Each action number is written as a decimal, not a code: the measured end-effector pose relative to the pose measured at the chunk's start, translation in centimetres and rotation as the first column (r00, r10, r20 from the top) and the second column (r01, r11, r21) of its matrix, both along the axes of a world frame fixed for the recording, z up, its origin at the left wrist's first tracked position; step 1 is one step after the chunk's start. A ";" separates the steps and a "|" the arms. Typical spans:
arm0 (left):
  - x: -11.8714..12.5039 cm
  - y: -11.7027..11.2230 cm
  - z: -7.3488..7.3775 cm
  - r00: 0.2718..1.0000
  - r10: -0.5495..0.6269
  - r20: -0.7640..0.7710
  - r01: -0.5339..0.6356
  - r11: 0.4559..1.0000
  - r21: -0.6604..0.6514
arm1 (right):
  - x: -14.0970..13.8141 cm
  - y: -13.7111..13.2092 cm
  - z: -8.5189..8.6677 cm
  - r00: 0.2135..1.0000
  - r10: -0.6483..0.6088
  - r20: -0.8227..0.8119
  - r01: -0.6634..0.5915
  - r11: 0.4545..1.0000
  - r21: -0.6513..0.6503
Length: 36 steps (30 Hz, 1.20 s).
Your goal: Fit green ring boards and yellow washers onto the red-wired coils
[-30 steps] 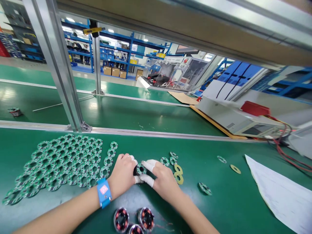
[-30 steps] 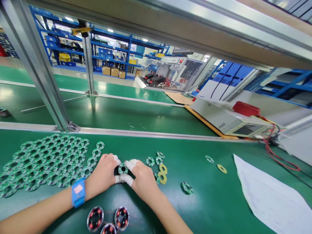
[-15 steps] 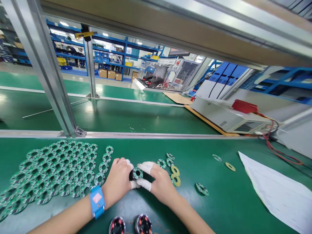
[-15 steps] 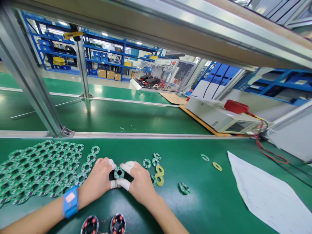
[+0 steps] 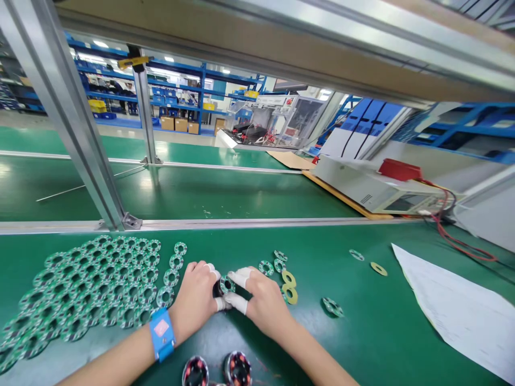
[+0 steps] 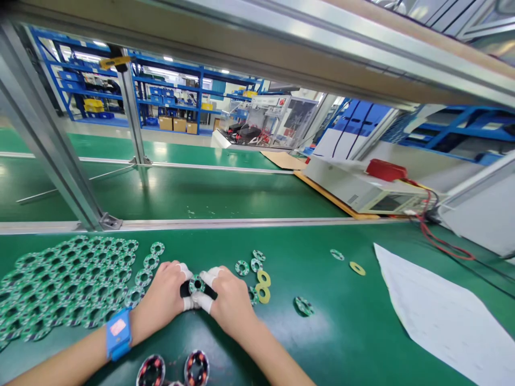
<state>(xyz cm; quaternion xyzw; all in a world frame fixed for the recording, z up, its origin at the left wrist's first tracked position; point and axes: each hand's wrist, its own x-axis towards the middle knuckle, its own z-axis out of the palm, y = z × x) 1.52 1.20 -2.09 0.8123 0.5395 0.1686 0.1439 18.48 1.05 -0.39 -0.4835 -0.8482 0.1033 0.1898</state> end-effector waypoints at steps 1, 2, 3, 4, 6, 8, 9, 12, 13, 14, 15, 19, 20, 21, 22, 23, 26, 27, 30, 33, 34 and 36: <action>0.0 0.0 0.0 1.000 0.003 -0.003 -0.003 1.000 0.000 | -0.1 0.0 0.0 0.999 0.007 -0.034 -0.008 1.000 -0.015; 0.0 0.1 0.0 1.000 0.004 -0.005 -0.004 1.000 0.002 | -0.1 0.1 0.1 0.997 0.020 -0.075 -0.023 0.999 -0.033; 0.0 0.1 -0.1 1.000 0.004 -0.006 -0.004 1.000 0.005 | -0.2 0.2 0.1 0.992 0.036 -0.117 -0.043 0.998 -0.054; 0.0 0.1 -0.1 1.000 0.001 -0.007 -0.001 1.000 0.006 | -0.2 0.3 0.2 0.987 0.052 -0.155 -0.065 0.995 -0.078; 0.0 0.1 -0.1 1.000 -0.005 -0.008 0.005 1.000 0.006 | -0.4 0.4 0.5 0.976 0.078 -0.205 -0.106 0.986 -0.131; 0.0 0.0 -0.1 1.000 -0.008 -0.010 0.008 1.000 0.005 | -0.5 0.5 0.9 0.968 0.091 -0.234 -0.133 0.976 -0.172; 0.0 0.0 0.0 1.000 -0.008 -0.011 0.008 1.000 0.005 | -0.5 0.5 1.1 0.964 0.094 -0.247 -0.142 0.973 -0.184; 0.0 0.0 0.0 1.000 -0.012 -0.017 0.013 1.000 0.008 | -0.6 0.6 1.6 0.957 0.102 -0.271 -0.159 0.967 -0.200; 0.0 0.0 0.1 1.000 -0.017 -0.018 0.018 1.000 0.008 | -0.6 0.6 1.6 0.956 0.105 -0.275 -0.166 0.964 -0.206; 0.0 0.0 0.1 1.000 -0.022 -0.018 0.022 1.000 0.007 | -0.6 0.6 1.6 0.955 0.110 -0.277 -0.172 0.962 -0.211; 0.0 0.0 0.1 1.000 -0.026 -0.018 0.026 1.000 0.007 | -0.6 0.6 1.6 0.954 0.112 -0.279 -0.175 0.961 -0.214; 0.0 -0.1 0.2 0.999 -0.027 -0.016 0.027 1.000 0.002 | -0.5 0.5 1.5 0.962 0.066 -0.265 -0.130 0.964 -0.233; 0.0 -0.1 0.2 0.999 -0.030 -0.015 0.030 1.000 0.001 | -0.5 0.4 1.6 0.967 0.044 -0.251 -0.110 0.962 -0.252; 0.0 -0.1 0.1 0.999 -0.035 -0.015 0.035 0.999 0.000 | -0.5 0.4 1.7 0.972 0.024 -0.234 -0.090 0.958 -0.274; 0.1 -0.2 0.1 0.999 -0.037 -0.015 0.037 0.999 0.000 | -0.5 0.5 1.9 0.977 0.009 -0.214 -0.074 0.952 -0.297; 0.1 -0.2 0.1 0.999 -0.040 -0.016 0.040 0.999 -0.001 | -0.5 0.5 2.1 0.981 0.000 -0.196 -0.063 0.945 -0.320; 0.2 -0.3 0.1 0.999 -0.047 -0.014 0.047 0.999 -0.004 | -0.4 0.6 2.8 0.988 0.004 -0.154 -0.061 0.930 -0.362; 0.3 -0.3 0.2 0.999 -0.052 -0.013 0.052 0.999 -0.006 | -0.4 0.6 3.0 0.990 0.009 -0.140 -0.061 0.928 -0.369; 0.3 -0.2 0.3 0.998 -0.056 -0.007 0.056 0.998 -0.011 | -0.5 0.6 3.3 0.996 0.016 -0.088 -0.047 0.933 -0.358; 0.3 -0.2 0.3 0.999 -0.052 -0.005 0.052 0.999 -0.012 | -1.0 0.5 3.4 1.000 0.024 -0.020 -0.028 0.954 -0.299; 0.3 -0.2 0.2 0.999 -0.049 -0.007 0.049 0.999 -0.011 | -1.2 0.4 3.3 1.000 0.017 0.003 -0.016 0.960 -0.281; 0.4 -0.1 0.0 0.999 -0.042 -0.017 0.042 0.999 -0.006 | -1.5 0.3 3.1 1.000 -0.014 0.022 0.019 0.966 -0.256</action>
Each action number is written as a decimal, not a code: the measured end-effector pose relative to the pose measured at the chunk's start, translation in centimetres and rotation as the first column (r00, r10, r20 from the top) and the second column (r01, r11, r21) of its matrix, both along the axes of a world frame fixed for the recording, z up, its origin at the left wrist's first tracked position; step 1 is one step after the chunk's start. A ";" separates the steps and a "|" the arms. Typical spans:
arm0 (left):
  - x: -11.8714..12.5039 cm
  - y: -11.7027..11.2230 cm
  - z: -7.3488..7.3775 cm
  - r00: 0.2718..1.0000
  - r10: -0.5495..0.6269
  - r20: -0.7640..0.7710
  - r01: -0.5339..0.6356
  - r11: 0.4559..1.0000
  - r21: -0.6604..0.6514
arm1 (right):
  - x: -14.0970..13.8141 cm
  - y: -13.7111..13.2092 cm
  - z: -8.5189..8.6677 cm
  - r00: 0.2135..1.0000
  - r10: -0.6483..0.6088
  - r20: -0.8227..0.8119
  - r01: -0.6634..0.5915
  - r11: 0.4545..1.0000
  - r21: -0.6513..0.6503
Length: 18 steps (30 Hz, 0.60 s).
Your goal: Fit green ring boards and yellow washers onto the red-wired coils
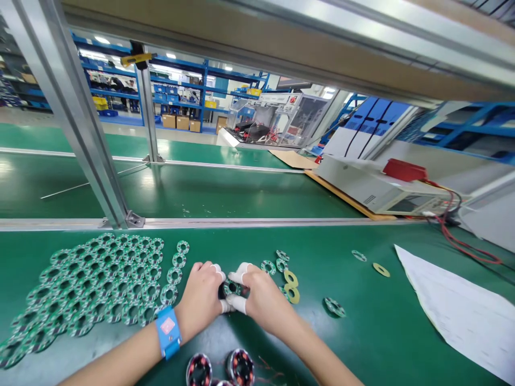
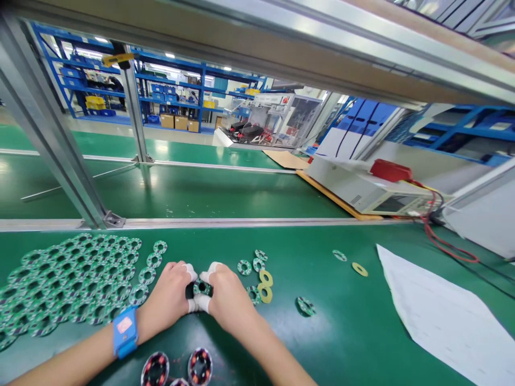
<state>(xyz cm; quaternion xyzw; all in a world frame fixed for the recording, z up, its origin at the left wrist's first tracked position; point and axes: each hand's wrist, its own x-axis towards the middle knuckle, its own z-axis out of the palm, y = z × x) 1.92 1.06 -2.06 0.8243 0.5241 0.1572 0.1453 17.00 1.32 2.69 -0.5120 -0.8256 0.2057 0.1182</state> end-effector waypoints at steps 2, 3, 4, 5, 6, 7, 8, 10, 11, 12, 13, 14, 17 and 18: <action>0.1 0.0 -0.2 1.000 0.010 -0.012 -0.010 1.000 0.010 | -0.1 -0.2 -0.3 0.999 -0.030 -0.016 0.030 1.000 0.008; 0.1 0.0 -0.2 1.000 0.013 -0.017 -0.013 1.000 0.016 | -0.1 -0.2 -0.4 0.999 -0.039 -0.031 0.039 0.999 0.009; 0.1 0.0 -0.2 1.000 0.015 -0.020 -0.015 1.000 0.021 | 0.0 -0.3 -0.5 0.998 -0.044 -0.046 0.044 0.999 0.005; 0.2 0.1 -0.2 1.000 0.015 -0.020 -0.014 1.000 0.025 | 0.1 -0.4 -0.7 0.997 -0.044 -0.063 0.044 0.999 -0.006; 0.2 0.1 -0.1 1.000 0.015 -0.017 -0.015 0.999 0.029 | 0.3 -0.4 -0.8 0.995 -0.042 -0.088 0.040 0.999 -0.024; 0.2 0.1 -0.1 1.000 0.016 -0.013 -0.015 0.999 0.032 | 0.6 -0.4 -0.9 0.992 -0.038 -0.124 0.032 0.998 -0.050; 0.3 0.1 0.0 1.000 0.015 -0.007 -0.015 0.999 0.035 | 0.9 -0.3 -1.0 0.984 -0.036 -0.176 0.021 0.996 -0.085; 0.3 0.1 0.3 1.000 0.015 0.003 -0.015 0.999 0.038 | 1.5 -0.1 -1.3 0.953 -0.068 -0.294 0.023 0.988 -0.153; 0.2 0.1 0.4 1.000 0.015 0.004 -0.015 0.999 0.038 | 1.7 0.1 -1.4 0.934 -0.102 -0.341 0.045 0.984 -0.171; 0.2 0.1 0.5 1.000 0.016 0.001 -0.016 0.999 0.036 | 1.9 0.3 -1.6 0.918 -0.142 -0.371 0.081 0.981 -0.175; 0.2 0.1 0.5 1.000 0.016 -0.004 -0.015 0.999 0.033 | 2.1 0.4 -1.7 0.905 -0.180 -0.385 0.125 0.979 -0.162; 0.2 0.1 0.6 1.000 0.016 -0.012 -0.015 0.999 0.031 | 2.1 0.6 -1.9 0.899 -0.211 -0.385 0.170 0.976 -0.139; 0.2 -0.2 0.9 1.000 0.013 -0.028 -0.012 1.000 0.025 | 2.0 0.7 -2.2 0.906 -0.241 -0.349 0.228 0.971 -0.078; 0.2 -0.3 1.0 1.000 0.017 -0.025 -0.016 1.000 0.024 | 1.9 0.6 -2.3 0.912 -0.236 -0.335 0.226 0.972 -0.068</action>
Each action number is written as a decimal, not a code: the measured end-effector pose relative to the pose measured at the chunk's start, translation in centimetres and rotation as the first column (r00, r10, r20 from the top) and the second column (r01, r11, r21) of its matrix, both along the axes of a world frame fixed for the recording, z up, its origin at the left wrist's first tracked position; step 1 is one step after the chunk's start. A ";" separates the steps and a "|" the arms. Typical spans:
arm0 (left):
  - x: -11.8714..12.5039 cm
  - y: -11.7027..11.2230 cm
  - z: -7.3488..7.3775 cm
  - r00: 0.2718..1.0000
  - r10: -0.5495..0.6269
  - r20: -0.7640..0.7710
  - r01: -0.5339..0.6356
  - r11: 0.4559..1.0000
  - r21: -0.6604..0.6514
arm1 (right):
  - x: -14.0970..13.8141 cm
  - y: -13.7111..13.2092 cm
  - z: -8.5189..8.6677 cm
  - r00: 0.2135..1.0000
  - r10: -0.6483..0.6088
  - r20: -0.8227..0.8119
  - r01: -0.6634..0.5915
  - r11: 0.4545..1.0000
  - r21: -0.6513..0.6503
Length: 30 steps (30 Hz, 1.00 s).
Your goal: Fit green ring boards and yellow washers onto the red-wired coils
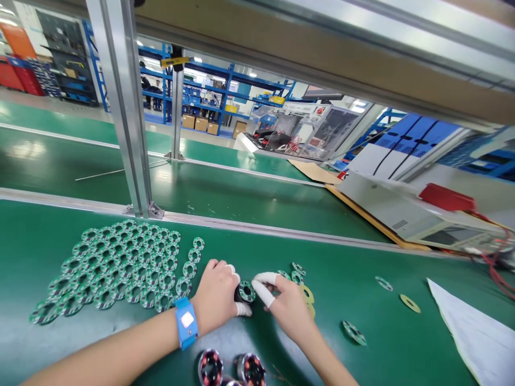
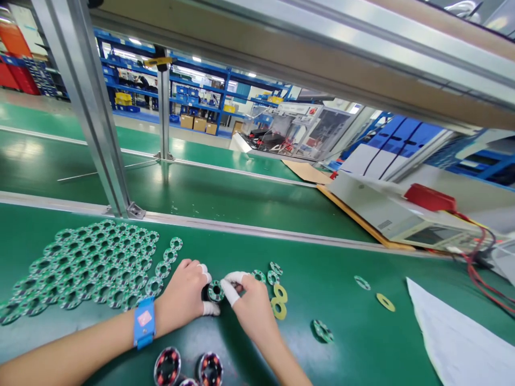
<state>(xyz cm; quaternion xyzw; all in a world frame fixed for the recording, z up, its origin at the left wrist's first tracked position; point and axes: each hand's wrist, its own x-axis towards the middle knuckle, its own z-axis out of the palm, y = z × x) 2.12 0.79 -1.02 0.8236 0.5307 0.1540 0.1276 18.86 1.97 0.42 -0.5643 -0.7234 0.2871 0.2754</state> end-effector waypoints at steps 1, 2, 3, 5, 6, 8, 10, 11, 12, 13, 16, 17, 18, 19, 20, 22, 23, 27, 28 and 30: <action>0.0 -0.1 0.2 1.000 0.011 0.009 -0.011 1.000 -0.004 | -0.1 -0.1 0.0 1.000 0.006 0.018 -0.006 1.000 0.006; 0.0 -0.2 0.4 0.999 0.025 0.026 -0.025 1.000 -0.010 | -0.3 -0.1 0.0 0.999 0.014 0.038 -0.014 1.000 0.014; -0.1 -0.3 0.7 0.998 0.036 0.055 -0.035 0.999 -0.019 | -0.4 -0.2 0.0 0.998 0.019 0.059 -0.020 1.000 0.023; -0.1 -0.3 1.1 0.991 0.030 0.133 -0.024 0.999 -0.046 | -0.6 -0.2 0.2 0.994 0.023 0.106 -0.027 0.999 0.031; -0.2 -0.2 1.3 0.985 0.011 0.171 -0.001 0.998 -0.060 | -0.7 -0.2 0.3 0.991 0.020 0.131 -0.025 0.999 0.033; -0.2 -0.1 1.4 0.974 -0.027 0.223 0.045 0.996 -0.079 | -0.8 -0.2 0.5 0.982 0.015 0.186 -0.022 0.999 0.038; -0.2 0.0 1.3 0.970 -0.038 0.241 0.060 0.994 -0.086 | -1.0 -0.2 0.6 0.968 0.014 0.252 -0.031 0.997 0.064; -0.1 0.0 1.2 0.970 -0.037 0.242 0.058 0.995 -0.082 | -1.0 -0.2 0.7 0.958 0.019 0.285 -0.043 0.996 0.079; -0.1 0.1 1.1 0.970 -0.036 0.238 0.055 0.996 -0.076 | -1.1 -0.2 0.7 0.950 0.026 0.311 -0.056 0.994 0.091; 0.0 0.1 1.0 0.972 -0.036 0.231 0.054 0.996 -0.071 | -1.1 -0.2 0.7 0.944 0.033 0.328 -0.068 0.993 0.095; 0.1 0.0 1.0 0.979 -0.025 0.202 0.040 0.997 -0.070 | -1.2 -0.2 0.6 0.943 0.055 0.328 -0.089 0.992 0.091; 0.1 0.0 1.0 0.981 -0.019 0.194 0.035 0.996 -0.079 | -1.2 -0.2 0.6 0.946 0.057 0.320 -0.091 0.991 0.094; 0.2 0.0 1.1 0.982 -0.013 0.186 0.030 0.996 -0.090 | -1.2 -0.2 0.6 0.948 0.056 0.313 -0.092 0.991 0.101; 0.2 0.0 1.2 0.984 -0.008 0.179 0.026 0.995 -0.100 | -1.2 -0.2 0.6 0.950 0.055 0.308 -0.093 0.990 0.108; 0.2 0.1 1.3 0.985 -0.007 0.175 0.027 0.994 -0.110 | -1.2 -0.2 0.6 0.951 0.055 0.305 -0.094 0.989 0.115; 0.2 0.2 1.5 0.984 -0.010 0.180 0.032 0.992 -0.125 | -1.2 -0.2 0.6 0.952 0.062 0.301 -0.103 0.987 0.122; 0.1 0.2 1.5 0.982 -0.011 0.189 0.036 0.991 -0.129 | -1.2 -0.2 0.5 0.952 0.065 0.300 -0.107 0.986 0.125; -0.1 0.4 1.6 0.972 -0.018 0.236 0.051 0.989 -0.135 | -1.0 -0.1 0.2 0.954 0.058 0.293 -0.098 0.988 0.123; -0.3 0.3 1.6 0.969 -0.026 0.245 0.061 0.989 -0.135 | -0.7 0.0 0.1 0.959 0.058 0.276 -0.089 0.991 0.102; -0.5 0.0 1.9 0.966 -0.036 0.255 0.066 0.992 -0.110 | 0.0 0.3 0.2 0.981 0.058 0.185 -0.059 0.998 0.002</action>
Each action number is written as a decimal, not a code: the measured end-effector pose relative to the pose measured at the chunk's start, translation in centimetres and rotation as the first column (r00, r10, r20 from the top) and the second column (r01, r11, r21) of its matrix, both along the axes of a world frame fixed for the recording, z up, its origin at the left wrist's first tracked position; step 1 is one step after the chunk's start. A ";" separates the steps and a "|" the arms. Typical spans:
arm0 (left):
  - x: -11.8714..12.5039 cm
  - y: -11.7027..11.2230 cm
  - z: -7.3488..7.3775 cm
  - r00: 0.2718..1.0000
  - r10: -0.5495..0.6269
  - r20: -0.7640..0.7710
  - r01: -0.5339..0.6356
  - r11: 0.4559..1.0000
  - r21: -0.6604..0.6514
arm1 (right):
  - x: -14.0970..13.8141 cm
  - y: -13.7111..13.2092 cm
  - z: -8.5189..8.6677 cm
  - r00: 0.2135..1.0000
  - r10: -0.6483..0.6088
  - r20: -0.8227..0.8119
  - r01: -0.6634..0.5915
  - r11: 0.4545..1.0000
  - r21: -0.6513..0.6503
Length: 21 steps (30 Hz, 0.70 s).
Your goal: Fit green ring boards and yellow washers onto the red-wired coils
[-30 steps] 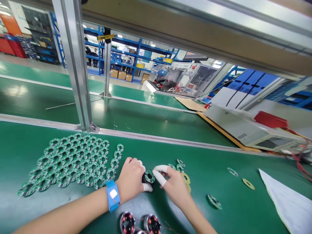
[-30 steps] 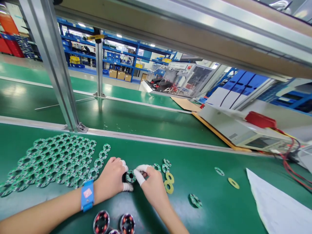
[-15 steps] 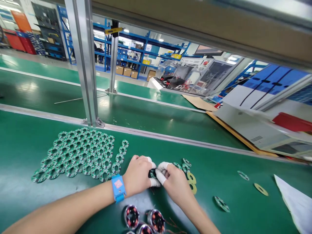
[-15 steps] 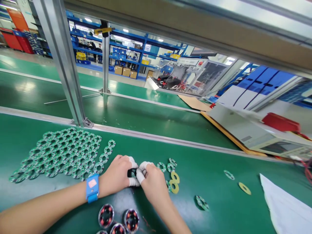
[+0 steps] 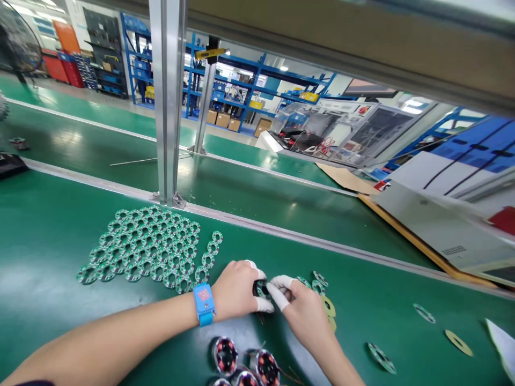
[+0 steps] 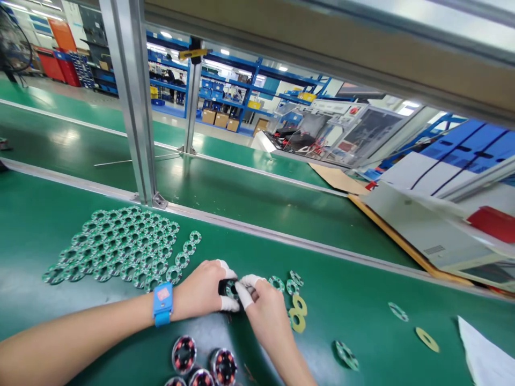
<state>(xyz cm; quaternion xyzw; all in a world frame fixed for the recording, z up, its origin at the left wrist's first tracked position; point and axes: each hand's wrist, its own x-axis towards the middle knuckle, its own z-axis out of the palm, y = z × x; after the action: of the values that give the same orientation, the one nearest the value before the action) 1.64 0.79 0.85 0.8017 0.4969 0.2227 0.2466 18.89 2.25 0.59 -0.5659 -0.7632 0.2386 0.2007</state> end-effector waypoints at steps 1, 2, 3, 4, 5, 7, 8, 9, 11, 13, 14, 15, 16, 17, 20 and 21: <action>-0.1 -0.2 0.1 1.000 0.003 -0.005 -0.003 0.999 0.032 | 0.5 0.1 0.1 0.997 -0.013 -0.076 0.007 0.997 -0.078; -0.1 -0.5 0.2 1.000 0.000 -0.025 0.002 0.997 0.074 | 0.9 0.2 0.2 0.986 -0.020 -0.163 -0.006 0.987 -0.158; -0.1 -0.7 0.2 0.998 -0.014 -0.064 0.021 0.993 0.118 | 1.3 0.3 0.3 0.968 -0.015 -0.249 -0.043 0.973 -0.228; -0.1 -0.9 0.1 0.992 -0.040 -0.119 0.059 0.985 0.160 | 1.7 0.2 0.4 0.945 0.001 -0.327 -0.098 0.955 -0.280; 0.0 -1.1 -0.1 0.980 -0.080 -0.183 0.116 0.974 0.193 | 1.9 0.2 0.4 0.920 0.028 -0.390 -0.162 0.935 -0.316; 0.3 -1.4 -0.5 0.939 -0.160 -0.305 0.238 0.942 0.238 | 1.8 -0.1 0.2 0.884 0.078 -0.461 -0.261 0.901 -0.347; 0.4 -1.5 -0.8 0.920 -0.180 -0.349 0.279 0.925 0.260 | 1.6 -0.2 0.0 0.876 0.088 -0.474 -0.280 0.893 -0.353; 0.6 -1.6 -0.9 0.906 -0.186 -0.381 0.305 0.910 0.281 | 1.4 -0.4 -0.2 0.874 0.090 -0.477 -0.283 0.892 -0.351; 0.8 -1.8 -1.1 0.884 -0.183 -0.431 0.334 0.891 0.306 | 0.8 -0.6 -0.6 0.878 0.083 -0.471 -0.264 0.905 -0.333; 1.0 -2.0 -0.9 0.858 -0.186 -0.479 0.364 0.879 0.309 | 0.5 -0.7 -1.0 0.879 0.062 -0.474 -0.236 0.918 -0.318; 1.0 -2.1 -0.8 0.844 -0.188 -0.503 0.380 0.870 0.313 | 0.4 -0.7 -1.2 0.876 0.047 -0.480 -0.223 0.923 -0.315; 1.1 -2.1 -0.7 0.830 -0.189 -0.525 0.398 0.860 0.319 | 0.3 -0.7 -1.3 0.873 0.032 -0.487 -0.209 0.926 -0.314; 1.1 -2.2 -0.6 0.817 -0.186 -0.546 0.411 0.851 0.326 | 0.3 -0.7 -1.4 0.869 0.019 -0.495 -0.200 0.928 -0.315; 1.2 -2.3 -0.6 0.806 -0.180 -0.564 0.422 0.843 0.334 | 0.4 -0.6 -1.5 0.863 0.008 -0.504 -0.194 0.928 -0.317; 1.3 -2.4 -0.6 0.778 -0.181 -0.601 0.462 0.813 0.353 | 0.3 -0.5 -1.6 0.847 -0.014 -0.531 -0.196 0.921 -0.336; 1.3 -2.4 -0.7 0.771 -0.186 -0.610 0.478 0.802 0.359 | 0.2 -0.5 -1.6 0.843 -0.018 -0.537 -0.198 0.918 -0.342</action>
<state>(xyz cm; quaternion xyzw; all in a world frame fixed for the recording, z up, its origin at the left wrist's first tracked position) 2.98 -1.58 0.16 0.9434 0.3163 0.0553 -0.0827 19.07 1.80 -1.00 -0.4688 -0.6423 0.5396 0.2764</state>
